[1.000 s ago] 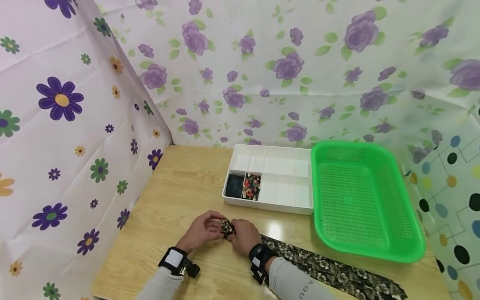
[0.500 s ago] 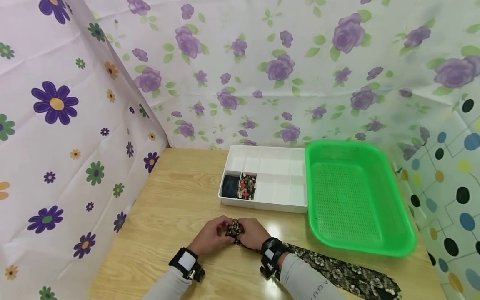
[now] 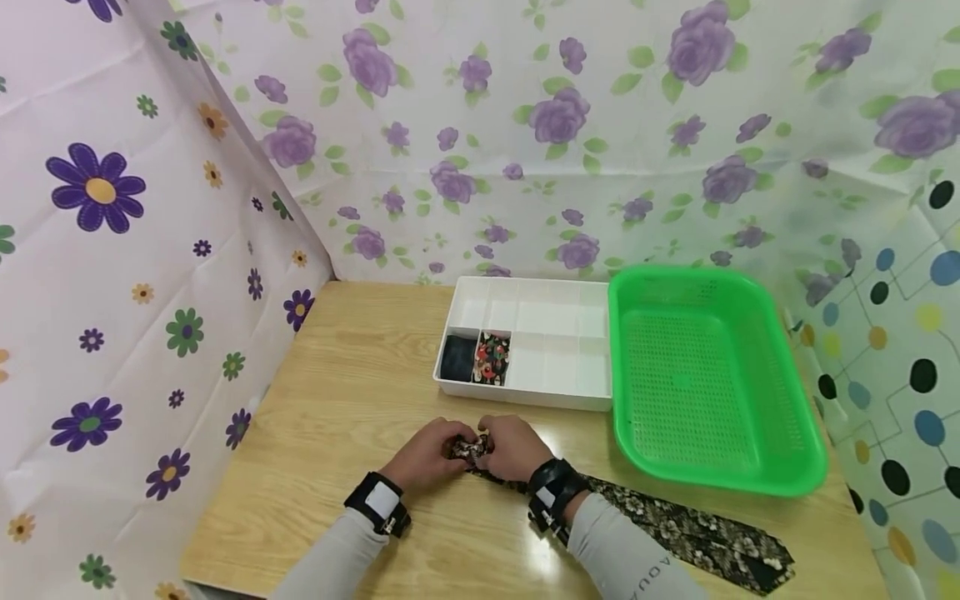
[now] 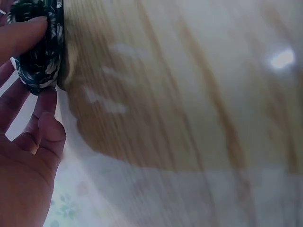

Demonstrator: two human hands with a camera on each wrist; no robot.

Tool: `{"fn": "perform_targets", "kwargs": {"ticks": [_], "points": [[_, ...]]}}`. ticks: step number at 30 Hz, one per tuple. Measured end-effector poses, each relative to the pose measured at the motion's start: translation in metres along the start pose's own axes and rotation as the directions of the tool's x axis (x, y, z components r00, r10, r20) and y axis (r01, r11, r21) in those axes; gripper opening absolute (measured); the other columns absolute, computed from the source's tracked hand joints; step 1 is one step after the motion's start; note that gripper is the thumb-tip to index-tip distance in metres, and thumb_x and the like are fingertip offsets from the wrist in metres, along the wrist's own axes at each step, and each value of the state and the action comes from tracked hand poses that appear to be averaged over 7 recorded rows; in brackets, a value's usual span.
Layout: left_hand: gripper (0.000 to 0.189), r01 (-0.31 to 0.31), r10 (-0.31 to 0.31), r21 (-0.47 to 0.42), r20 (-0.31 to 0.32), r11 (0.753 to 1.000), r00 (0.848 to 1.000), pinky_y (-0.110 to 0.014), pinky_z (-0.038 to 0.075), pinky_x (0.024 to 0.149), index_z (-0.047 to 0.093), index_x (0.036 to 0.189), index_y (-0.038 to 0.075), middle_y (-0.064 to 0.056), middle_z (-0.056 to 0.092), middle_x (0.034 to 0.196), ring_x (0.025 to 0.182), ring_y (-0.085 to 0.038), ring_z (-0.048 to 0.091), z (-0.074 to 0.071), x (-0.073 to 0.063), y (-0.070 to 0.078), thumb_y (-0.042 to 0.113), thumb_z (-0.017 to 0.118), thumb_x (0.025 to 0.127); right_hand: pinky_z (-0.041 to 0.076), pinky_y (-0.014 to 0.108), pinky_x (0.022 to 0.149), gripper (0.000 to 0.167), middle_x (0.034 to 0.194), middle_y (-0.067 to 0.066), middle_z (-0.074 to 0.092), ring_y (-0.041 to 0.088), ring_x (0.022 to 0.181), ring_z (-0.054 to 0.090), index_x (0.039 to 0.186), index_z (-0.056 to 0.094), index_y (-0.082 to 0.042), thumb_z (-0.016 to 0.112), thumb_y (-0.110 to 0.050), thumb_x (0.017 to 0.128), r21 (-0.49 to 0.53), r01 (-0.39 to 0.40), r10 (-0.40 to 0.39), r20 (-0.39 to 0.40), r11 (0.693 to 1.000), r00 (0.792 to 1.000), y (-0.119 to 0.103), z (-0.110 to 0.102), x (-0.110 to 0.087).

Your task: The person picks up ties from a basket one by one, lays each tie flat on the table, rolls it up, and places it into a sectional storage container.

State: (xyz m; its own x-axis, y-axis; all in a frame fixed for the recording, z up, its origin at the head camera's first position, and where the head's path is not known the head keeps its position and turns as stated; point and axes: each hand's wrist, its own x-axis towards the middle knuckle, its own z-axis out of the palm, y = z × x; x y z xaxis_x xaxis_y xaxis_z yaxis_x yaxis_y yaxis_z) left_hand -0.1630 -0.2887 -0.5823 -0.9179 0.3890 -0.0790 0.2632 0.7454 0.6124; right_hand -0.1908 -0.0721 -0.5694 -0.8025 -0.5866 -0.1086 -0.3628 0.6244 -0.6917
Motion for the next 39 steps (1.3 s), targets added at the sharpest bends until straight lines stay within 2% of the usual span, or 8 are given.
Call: {"fn": "perform_targets", "kwargs": {"ticks": [6,16,19,22,26,29,35,39], "points": [[0.034,-0.040,0.039,-0.079,-0.015,0.996,0.999,-0.030,0.055,0.094,0.070,0.113,0.022,0.005,0.072,0.118,0.106,-0.010,0.064,0.001,-0.004,-0.007,0.010,0.085,0.084,0.044,0.028,0.059,0.016,0.072,-0.008,0.062,0.009,0.065,0.054,0.083,0.067,-0.018,0.082,-0.024,0.088,-0.058,-0.031,0.023,-0.137,0.998,0.990,0.001,0.023,-0.015],[0.040,0.022,-0.032,-0.193,-0.052,0.981,0.998,-0.024,0.053,0.076,0.070,0.116,0.012,-0.002,0.071,0.105,0.088,-0.011,0.062,0.004,-0.011,-0.006,0.005,0.085,0.080,0.046,0.027,0.066,0.015,0.087,-0.009,0.057,0.007,0.075,0.053,0.108,0.080,-0.019,0.076,-0.021,0.094,-0.027,-0.125,0.115,-0.231,0.992,0.966,0.004,0.047,-0.032],[0.064,0.153,-0.183,-0.367,-0.048,0.918,0.982,-0.028,0.058,0.082,0.060,0.137,0.007,-0.011,0.070,0.122,0.099,-0.017,0.068,0.013,-0.017,0.000,0.011,0.088,0.079,0.045,0.023,0.065,0.025,0.090,-0.011,0.055,0.005,0.076,0.051,0.118,0.078,-0.019,0.076,-0.024,0.094,-0.016,-0.142,0.135,-0.226,0.990,0.965,0.010,0.051,-0.031],[0.087,0.236,-0.314,-0.566,-0.041,0.790,0.949,-0.033,0.060,0.093,0.047,0.152,0.005,-0.019,0.065,0.138,0.114,-0.024,0.069,0.026,-0.022,0.007,0.021,0.091,0.079,0.043,0.022,0.063,0.031,0.092,-0.012,0.053,0.005,0.077,0.050,0.125,0.076,-0.017,0.075,-0.024,0.095,-0.001,-0.150,0.146,-0.231,0.989,0.962,0.015,0.053,-0.030],[0.087,0.202,-0.316,-0.678,-0.048,0.707,0.947,-0.031,0.059,0.097,0.047,0.152,0.001,-0.020,0.067,0.135,0.114,-0.024,0.070,0.041,-0.024,0.011,0.020,0.091,0.080,0.043,0.022,0.064,0.030,0.091,-0.011,0.053,0.007,0.077,0.049,0.122,0.077,-0.015,0.077,-0.019,0.093,0.020,-0.115,0.116,-0.257,0.993,0.959,0.019,0.051,-0.029],[0.074,0.153,-0.246,-0.664,-0.047,0.732,0.968,-0.026,0.061,0.090,0.053,0.147,0.003,-0.017,0.070,0.128,0.104,-0.018,0.072,0.043,-0.022,0.010,0.011,0.088,0.082,0.044,0.022,0.067,0.028,0.090,-0.011,0.054,0.007,0.078,0.050,0.118,0.079,-0.014,0.078,-0.013,0.089,0.044,-0.083,0.092,-0.260,0.996,0.961,0.021,0.048,-0.028],[0.051,0.027,-0.058,-0.423,-0.061,0.906,0.996,-0.022,0.059,0.073,0.069,0.132,0.019,0.000,0.076,0.104,0.081,-0.003,0.068,0.039,-0.008,0.013,0.016,0.086,0.084,0.050,0.026,0.069,0.023,0.087,-0.010,0.064,0.006,0.078,0.058,0.099,0.078,-0.016,0.078,-0.002,0.081,0.058,-0.059,0.073,-0.295,0.997,0.953,0.028,0.042,-0.026],[0.039,-0.039,0.030,-0.271,-0.035,0.962,0.999,-0.021,0.055,0.068,0.075,0.121,0.026,0.009,0.076,0.096,0.074,0.002,0.063,0.038,0.001,0.019,0.022,0.087,0.084,0.050,0.029,0.064,0.030,0.079,-0.008,0.064,0.008,0.071,0.057,0.100,0.066,-0.019,0.080,-0.003,0.079,0.034,-0.067,0.074,-0.319,0.997,0.945,0.034,0.040,-0.027]]}}
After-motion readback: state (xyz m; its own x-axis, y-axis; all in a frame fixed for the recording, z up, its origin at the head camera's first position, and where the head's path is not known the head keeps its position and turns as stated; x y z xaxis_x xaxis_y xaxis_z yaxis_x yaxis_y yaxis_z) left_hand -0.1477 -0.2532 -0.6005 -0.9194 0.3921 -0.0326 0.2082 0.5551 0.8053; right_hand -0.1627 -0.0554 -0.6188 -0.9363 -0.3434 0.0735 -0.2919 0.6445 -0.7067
